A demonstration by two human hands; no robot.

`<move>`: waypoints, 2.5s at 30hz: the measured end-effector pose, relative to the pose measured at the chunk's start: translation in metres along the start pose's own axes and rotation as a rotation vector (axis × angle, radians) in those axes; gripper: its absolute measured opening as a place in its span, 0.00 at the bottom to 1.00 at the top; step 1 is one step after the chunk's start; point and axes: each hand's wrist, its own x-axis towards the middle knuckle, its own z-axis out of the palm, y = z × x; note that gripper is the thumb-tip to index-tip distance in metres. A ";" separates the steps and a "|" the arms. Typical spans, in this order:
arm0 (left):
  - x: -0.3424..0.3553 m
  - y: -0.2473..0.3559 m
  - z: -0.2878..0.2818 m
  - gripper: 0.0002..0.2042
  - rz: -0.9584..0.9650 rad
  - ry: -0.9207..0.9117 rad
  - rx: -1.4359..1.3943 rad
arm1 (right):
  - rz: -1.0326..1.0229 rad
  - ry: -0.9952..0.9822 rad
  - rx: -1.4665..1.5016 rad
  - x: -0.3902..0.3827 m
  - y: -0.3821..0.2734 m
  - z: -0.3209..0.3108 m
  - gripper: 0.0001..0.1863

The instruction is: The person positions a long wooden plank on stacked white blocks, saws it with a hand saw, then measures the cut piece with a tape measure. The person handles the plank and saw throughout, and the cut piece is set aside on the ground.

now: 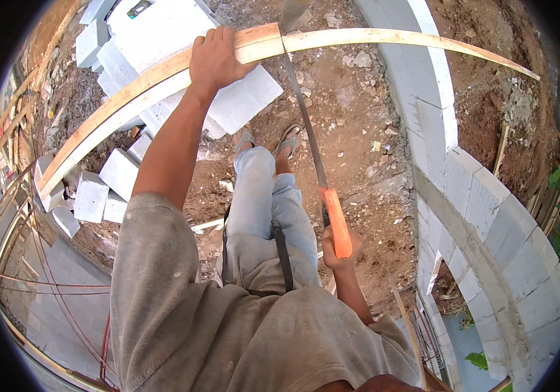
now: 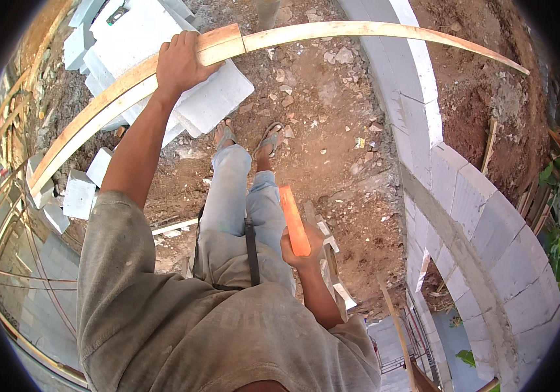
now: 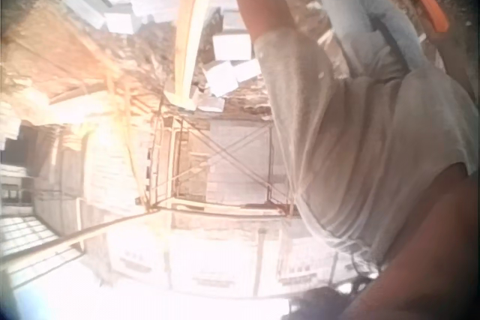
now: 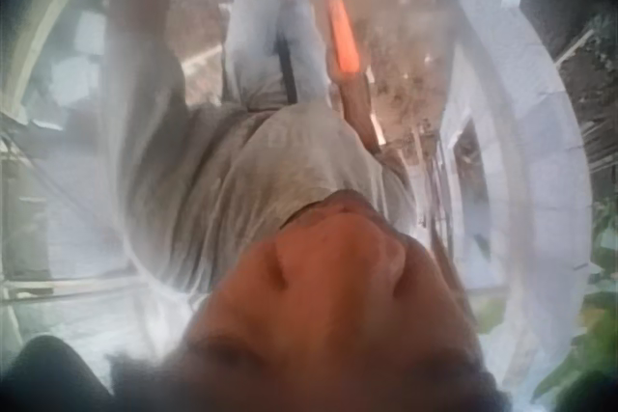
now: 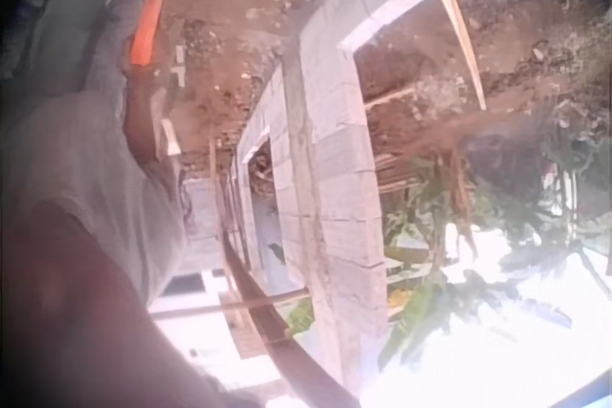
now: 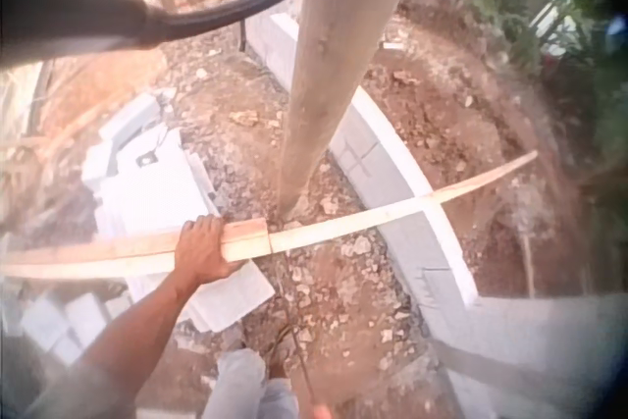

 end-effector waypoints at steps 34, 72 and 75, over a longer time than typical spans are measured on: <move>0.061 -0.025 -0.018 0.31 -0.230 0.166 0.069 | 0.095 0.033 0.279 0.235 -0.114 0.069 0.12; 0.068 -0.020 -0.020 0.25 -0.322 0.114 -0.007 | 0.139 0.021 0.432 0.233 -0.077 0.071 0.05; 0.061 -0.025 -0.023 0.25 -0.330 0.097 -0.006 | 0.069 0.035 0.262 0.159 -0.071 0.064 0.03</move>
